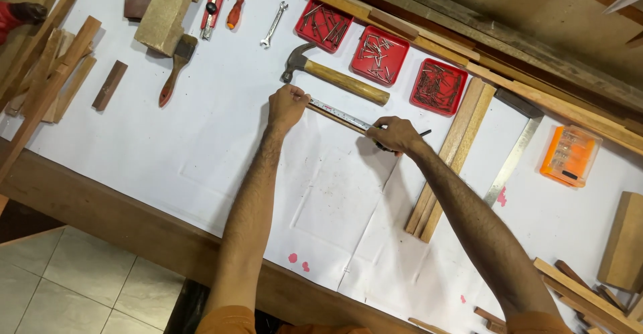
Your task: Measure and sort various wooden slats on a workbench for furniture construction.
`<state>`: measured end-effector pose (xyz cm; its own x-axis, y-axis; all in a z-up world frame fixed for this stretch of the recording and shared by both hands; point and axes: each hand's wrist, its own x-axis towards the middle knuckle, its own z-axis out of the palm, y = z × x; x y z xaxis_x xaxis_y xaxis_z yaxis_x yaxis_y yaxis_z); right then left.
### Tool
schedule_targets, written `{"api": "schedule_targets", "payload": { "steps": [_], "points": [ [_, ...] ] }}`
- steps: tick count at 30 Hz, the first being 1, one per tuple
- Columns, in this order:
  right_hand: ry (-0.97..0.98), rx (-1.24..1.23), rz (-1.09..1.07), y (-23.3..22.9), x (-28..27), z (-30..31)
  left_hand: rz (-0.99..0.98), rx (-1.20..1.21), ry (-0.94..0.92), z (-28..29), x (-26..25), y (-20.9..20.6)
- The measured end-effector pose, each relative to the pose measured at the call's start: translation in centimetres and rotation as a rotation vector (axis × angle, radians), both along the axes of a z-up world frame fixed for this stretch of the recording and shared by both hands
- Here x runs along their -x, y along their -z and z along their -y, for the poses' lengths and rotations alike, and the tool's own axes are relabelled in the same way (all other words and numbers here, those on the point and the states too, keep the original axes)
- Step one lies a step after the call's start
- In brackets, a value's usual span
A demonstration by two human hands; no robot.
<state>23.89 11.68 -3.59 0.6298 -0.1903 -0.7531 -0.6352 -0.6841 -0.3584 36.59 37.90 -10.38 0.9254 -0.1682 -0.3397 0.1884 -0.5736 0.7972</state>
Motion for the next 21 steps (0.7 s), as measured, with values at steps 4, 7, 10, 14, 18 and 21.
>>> {"api": "schedule_targets", "payload": {
  "steps": [4,7,10,14,18,21],
  "points": [
    [0.014,0.002,-0.05,0.1,-0.5,0.0,0.043,-0.024,-0.013,0.4,0.4,1.6],
    [0.021,0.0,-0.05,-0.1,-0.6,0.0,0.156,-0.032,0.001,0.9,0.8,3.0],
    [0.005,0.003,-0.044,0.1,-0.5,0.0,0.241,-0.037,-0.008,1.2,1.1,3.0],
    [-0.015,0.014,-0.046,0.3,-0.4,0.1,0.315,-0.105,-0.021,1.5,1.3,2.5],
    [-0.029,0.018,-0.036,0.1,-0.6,0.1,0.371,-0.119,-0.018,0.7,1.0,1.9],
    [-0.034,0.018,-0.036,0.5,-0.5,0.5,0.214,-0.08,-0.033,0.6,0.9,1.0]
  ]
}}
